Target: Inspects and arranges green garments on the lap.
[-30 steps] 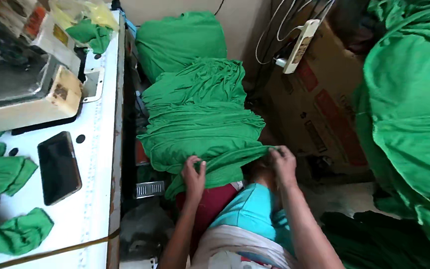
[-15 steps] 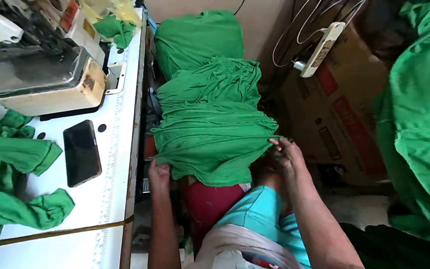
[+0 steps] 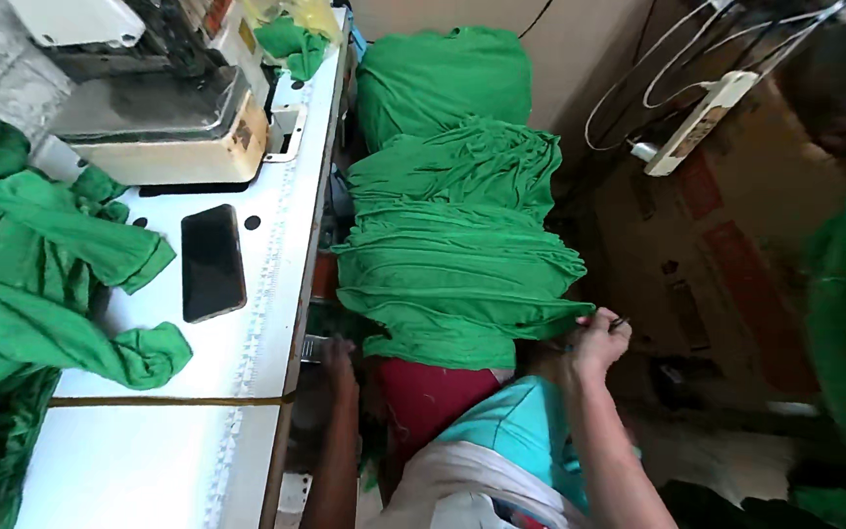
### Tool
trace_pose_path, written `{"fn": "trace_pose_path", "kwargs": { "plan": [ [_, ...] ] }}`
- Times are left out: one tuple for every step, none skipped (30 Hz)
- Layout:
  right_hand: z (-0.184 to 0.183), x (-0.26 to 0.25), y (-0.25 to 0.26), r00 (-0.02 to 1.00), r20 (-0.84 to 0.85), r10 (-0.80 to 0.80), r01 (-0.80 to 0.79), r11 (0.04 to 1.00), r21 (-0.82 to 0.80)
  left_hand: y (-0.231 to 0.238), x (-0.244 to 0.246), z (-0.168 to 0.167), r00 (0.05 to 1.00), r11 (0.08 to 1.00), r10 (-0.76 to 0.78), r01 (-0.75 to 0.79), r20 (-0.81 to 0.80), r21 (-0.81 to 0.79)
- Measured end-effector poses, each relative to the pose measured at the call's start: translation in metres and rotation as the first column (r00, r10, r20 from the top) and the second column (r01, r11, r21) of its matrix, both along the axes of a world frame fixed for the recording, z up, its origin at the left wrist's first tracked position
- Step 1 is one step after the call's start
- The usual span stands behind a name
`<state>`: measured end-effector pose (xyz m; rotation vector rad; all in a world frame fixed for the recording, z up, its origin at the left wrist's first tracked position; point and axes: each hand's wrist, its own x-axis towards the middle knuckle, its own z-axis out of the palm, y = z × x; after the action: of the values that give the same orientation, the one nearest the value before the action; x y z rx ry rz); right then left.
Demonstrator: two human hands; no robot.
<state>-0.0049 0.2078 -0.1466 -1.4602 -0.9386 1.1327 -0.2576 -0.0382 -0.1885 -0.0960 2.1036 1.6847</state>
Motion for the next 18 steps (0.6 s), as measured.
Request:
{"fn": "trace_pose_path", "kwargs": {
  "plan": [
    [0.002,-0.006,-0.009,0.997,0.057,0.058,-0.062,0.996,0.061,-0.01,0.009,-0.006,0.997,0.997,-0.039,0.044,0.07,-0.07],
    [0.004,-0.013,-0.02,0.977,0.13,0.168,-0.182,0.978,0.101,-0.018,0.016,-0.009,0.978,0.982,-0.113,0.137,0.173,-0.13],
    [0.004,-0.02,-0.031,0.927,0.201,0.317,-0.346,0.93,0.125,-0.025,0.023,-0.009,0.941,0.958,-0.185,0.237,0.282,-0.16],
    [0.003,-0.028,-0.042,0.842,0.266,0.469,-0.514,0.848,0.132,-0.029,0.029,-0.01,0.901,0.938,-0.225,0.304,0.372,-0.168],
    [0.0,-0.038,-0.051,0.734,0.321,0.599,-0.658,0.744,0.117,-0.032,0.034,-0.012,0.874,0.93,-0.234,0.328,0.426,-0.163],
    [-0.005,-0.051,-0.06,0.612,0.364,0.702,-0.773,0.628,0.089,-0.032,0.038,-0.014,0.86,0.935,-0.222,0.321,0.459,-0.15],
    [-0.007,-0.064,-0.069,0.479,0.395,0.784,-0.862,0.506,0.041,-0.031,0.039,-0.017,0.848,0.947,-0.211,0.301,0.486,-0.114],
    [-0.009,-0.076,-0.077,0.346,0.423,0.838,-0.922,0.386,-0.011,-0.028,0.038,-0.02,0.838,0.96,-0.2,0.271,0.507,-0.069],
    [-0.01,-0.088,-0.084,0.225,0.445,0.867,-0.958,0.28,-0.062,-0.024,0.035,-0.023,0.834,0.973,-0.182,0.228,0.521,-0.025],
    [-0.009,-0.099,-0.09,0.112,0.458,0.882,-0.976,0.184,-0.115,-0.019,0.032,-0.024,0.837,0.983,-0.164,0.186,0.522,0.011],
    [-0.008,-0.11,-0.093,0.002,0.469,0.883,-0.98,0.094,-0.173,-0.014,0.029,-0.025,0.846,0.987,-0.157,0.154,0.51,0.048],
    [-0.006,-0.12,-0.095,-0.092,0.483,0.871,-0.972,0.026,-0.233,-0.012,0.026,-0.027,0.86,0.988,-0.156,0.126,0.486,0.093],
    [-0.007,-0.128,-0.095,-0.144,0.496,0.856,-0.961,-0.001,-0.276,-0.011,0.023,-0.029,0.882,0.986,-0.149,0.099,0.447,0.134],
    [-0.008,-0.136,-0.092,-0.15,0.505,0.85,-0.952,0.014,-0.307,-0.011,0.02,-0.027,0.897,0.982,-0.148,0.082,0.416,0.173],
    [-0.01,-0.142,-0.086,-0.119,0.495,0.861,-0.937,0.067,-0.343,-0.011,0.017,-0.022,0.908,0.971,-0.164,0.079,0.387,0.227],
    [-0.012,-0.147,-0.079,-0.059,0.476,0.878,-0.919,0.138,-0.369,-0.015,0.016,-0.014,0.915,0.948,-0.211,0.106,0.345,0.299],
    [-0.016,-0.15,-0.071,0.003,0.447,0.895,-0.902,0.195,-0.385,-0.019,0.017,-0.008,0.92,0.912,-0.269,0.149,0.284,0.382],
    [-0.015,-0.151,-0.066,0.044,0.423,0.905,-0.89,0.228,-0.395,-0.024,0.016,-0.004,0.921,0.867,-0.321,0.192,0.221,0.46]
  ]
}}
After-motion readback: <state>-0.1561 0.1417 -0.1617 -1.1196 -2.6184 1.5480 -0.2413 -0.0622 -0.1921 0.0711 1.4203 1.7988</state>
